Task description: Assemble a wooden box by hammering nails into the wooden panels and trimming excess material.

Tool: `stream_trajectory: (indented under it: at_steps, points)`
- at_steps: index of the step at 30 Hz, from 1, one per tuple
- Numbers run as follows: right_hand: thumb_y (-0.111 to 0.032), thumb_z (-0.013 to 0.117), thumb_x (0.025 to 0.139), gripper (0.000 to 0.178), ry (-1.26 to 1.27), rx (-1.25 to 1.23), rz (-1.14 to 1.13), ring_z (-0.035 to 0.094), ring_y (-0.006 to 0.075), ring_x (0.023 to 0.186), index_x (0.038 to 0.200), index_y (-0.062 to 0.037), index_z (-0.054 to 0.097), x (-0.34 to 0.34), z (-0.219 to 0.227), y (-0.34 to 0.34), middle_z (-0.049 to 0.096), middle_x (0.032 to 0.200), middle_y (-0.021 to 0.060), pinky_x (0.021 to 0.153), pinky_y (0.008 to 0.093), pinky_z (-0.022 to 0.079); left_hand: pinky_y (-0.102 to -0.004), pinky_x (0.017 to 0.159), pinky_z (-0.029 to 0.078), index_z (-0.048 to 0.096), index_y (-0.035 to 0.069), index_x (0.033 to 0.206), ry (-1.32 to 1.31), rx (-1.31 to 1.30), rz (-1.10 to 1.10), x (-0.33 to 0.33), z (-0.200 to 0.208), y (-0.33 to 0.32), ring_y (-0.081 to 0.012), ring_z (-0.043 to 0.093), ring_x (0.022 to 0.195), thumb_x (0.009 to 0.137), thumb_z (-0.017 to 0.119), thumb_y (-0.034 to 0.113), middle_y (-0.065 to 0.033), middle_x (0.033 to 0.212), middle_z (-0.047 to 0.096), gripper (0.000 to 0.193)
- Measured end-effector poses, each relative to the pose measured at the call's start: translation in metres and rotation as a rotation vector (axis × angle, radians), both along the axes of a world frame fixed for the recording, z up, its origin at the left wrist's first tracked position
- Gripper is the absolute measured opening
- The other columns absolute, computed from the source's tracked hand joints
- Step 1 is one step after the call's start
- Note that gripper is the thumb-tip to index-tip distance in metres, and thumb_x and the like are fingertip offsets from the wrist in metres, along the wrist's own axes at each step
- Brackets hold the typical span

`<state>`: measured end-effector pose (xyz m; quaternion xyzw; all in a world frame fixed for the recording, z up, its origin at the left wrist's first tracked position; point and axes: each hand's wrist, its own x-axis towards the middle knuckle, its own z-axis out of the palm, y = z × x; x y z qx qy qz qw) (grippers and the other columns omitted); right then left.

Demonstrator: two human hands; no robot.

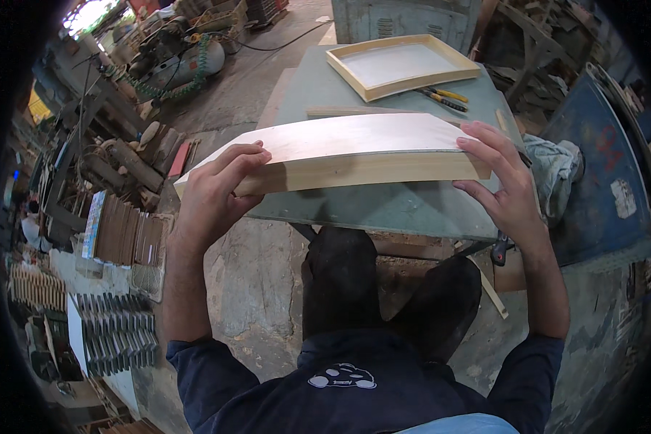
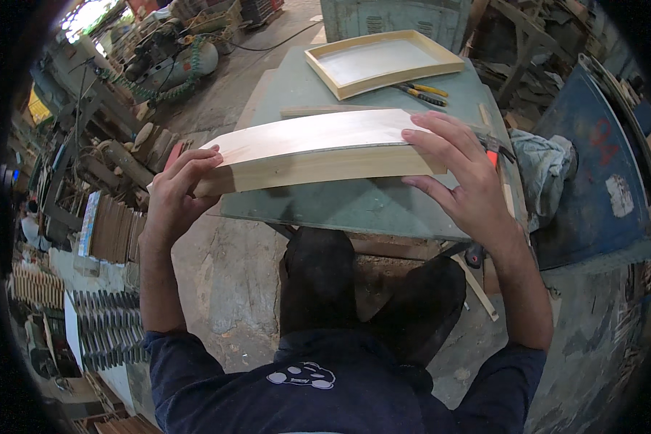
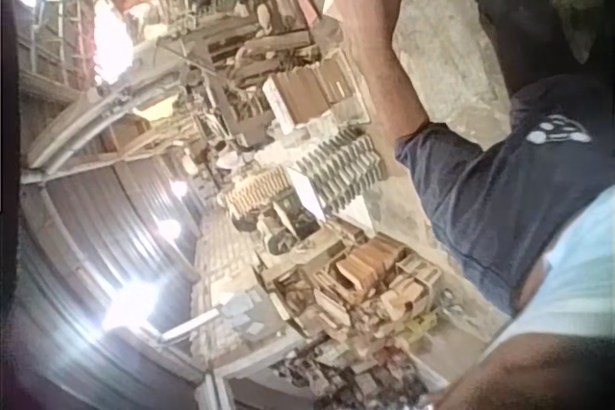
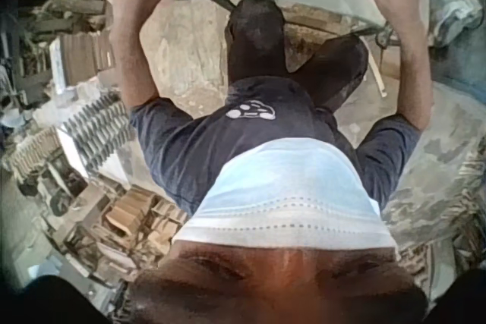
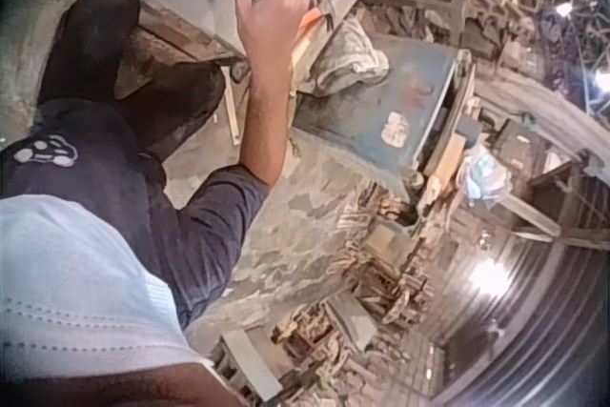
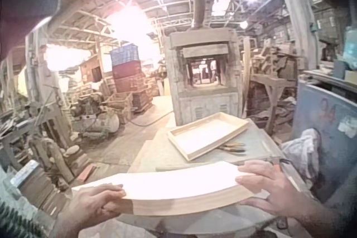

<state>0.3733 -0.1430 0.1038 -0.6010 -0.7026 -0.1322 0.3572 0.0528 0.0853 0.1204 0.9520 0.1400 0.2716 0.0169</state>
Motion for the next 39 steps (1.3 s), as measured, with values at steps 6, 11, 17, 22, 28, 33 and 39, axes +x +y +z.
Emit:
stream_trajectory:
  at_steps: [6, 11, 17, 22, 28, 33, 39]
  points:
    - [-0.024, 0.080, 0.074, 0.055, -0.093, -0.031, -0.078, 0.047, 0.0279, 0.131, 0.125, -0.0137, 0.062, 0.003, 0.002, -0.005, 0.060, 0.129, 0.0034, 0.110, 0.0474, 0.037, -0.0605, 0.110, 0.033, 0.062, 0.017, 0.110, 0.034, -0.071, 0.020, 0.014, -0.001, 0.003, -0.0246, 0.065, 0.108, 0.067, 0.081, 0.010, 0.0015, 0.118, 0.065, 0.047]
    - [-0.026, 0.081, 0.074, 0.056, -0.181, -0.028, -0.121, 0.048, 0.0262, 0.130, 0.125, -0.0156, 0.062, 0.001, 0.002, -0.003, 0.062, 0.126, 0.0017, 0.112, 0.0528, 0.031, -0.0619, 0.110, 0.032, 0.064, 0.019, 0.113, 0.084, -0.113, 0.060, 0.018, 0.004, -0.001, -0.0228, 0.063, 0.113, 0.071, 0.081, 0.015, 0.0034, 0.120, 0.064, 0.046]
    - [-0.026, 0.081, 0.074, 0.053, -0.177, -0.040, -0.138, 0.049, 0.0246, 0.129, 0.123, -0.0160, 0.062, 0.000, 0.003, -0.003, 0.063, 0.124, 0.0022, 0.113, 0.0538, 0.030, -0.0396, 0.087, 0.056, 0.063, 0.015, 0.111, 0.061, -0.033, 0.010, 0.021, 0.008, -0.003, -0.0276, 0.066, 0.102, 0.071, 0.077, 0.010, -0.0007, 0.118, 0.065, 0.042]
    - [-0.028, 0.079, 0.075, 0.051, -0.176, -0.046, -0.152, 0.050, 0.0236, 0.128, 0.122, -0.0163, 0.062, 0.000, 0.004, -0.001, 0.063, 0.123, 0.0024, 0.114, 0.0535, 0.029, -0.0392, 0.086, 0.056, 0.063, 0.014, 0.111, 0.074, -0.031, 0.003, 0.021, 0.009, -0.002, -0.0275, 0.066, 0.102, 0.071, 0.076, 0.009, -0.0013, 0.117, 0.065, 0.043]
    - [-0.029, 0.078, 0.077, 0.050, -0.207, -0.084, -0.121, 0.050, 0.0221, 0.128, 0.122, -0.0175, 0.061, -0.002, 0.006, -0.002, 0.063, 0.119, 0.0029, 0.115, 0.0552, 0.025, -0.0624, 0.109, 0.031, 0.063, 0.018, 0.111, 0.069, -0.129, 0.023, 0.017, 0.003, 0.000, -0.0243, 0.064, 0.110, 0.069, 0.082, 0.012, 0.0021, 0.119, 0.065, 0.047]
    - [-0.029, 0.079, 0.076, 0.049, -0.159, -0.052, -0.125, 0.051, 0.0219, 0.127, 0.121, -0.0174, 0.061, -0.003, -0.004, -0.005, 0.063, 0.118, 0.0030, 0.115, 0.0565, 0.025, -0.0615, 0.110, 0.032, 0.062, 0.017, 0.109, 0.079, -0.140, 0.021, 0.018, 0.001, -0.002, -0.0246, 0.064, 0.112, 0.067, 0.082, 0.008, 0.0019, 0.119, 0.066, 0.047]
    - [-0.019, 0.082, 0.073, 0.050, -0.157, -0.025, -0.137, 0.057, 0.0260, 0.120, 0.118, -0.0117, 0.062, -0.012, -0.007, -0.023, 0.065, 0.117, 0.0058, 0.114, 0.0560, 0.028, -0.0480, 0.111, 0.040, 0.064, 0.016, 0.116, -0.001, 0.143, -0.098, 0.024, -0.004, -0.004, -0.0225, 0.061, 0.118, 0.062, 0.083, 0.003, -0.0007, 0.118, 0.067, 0.059]
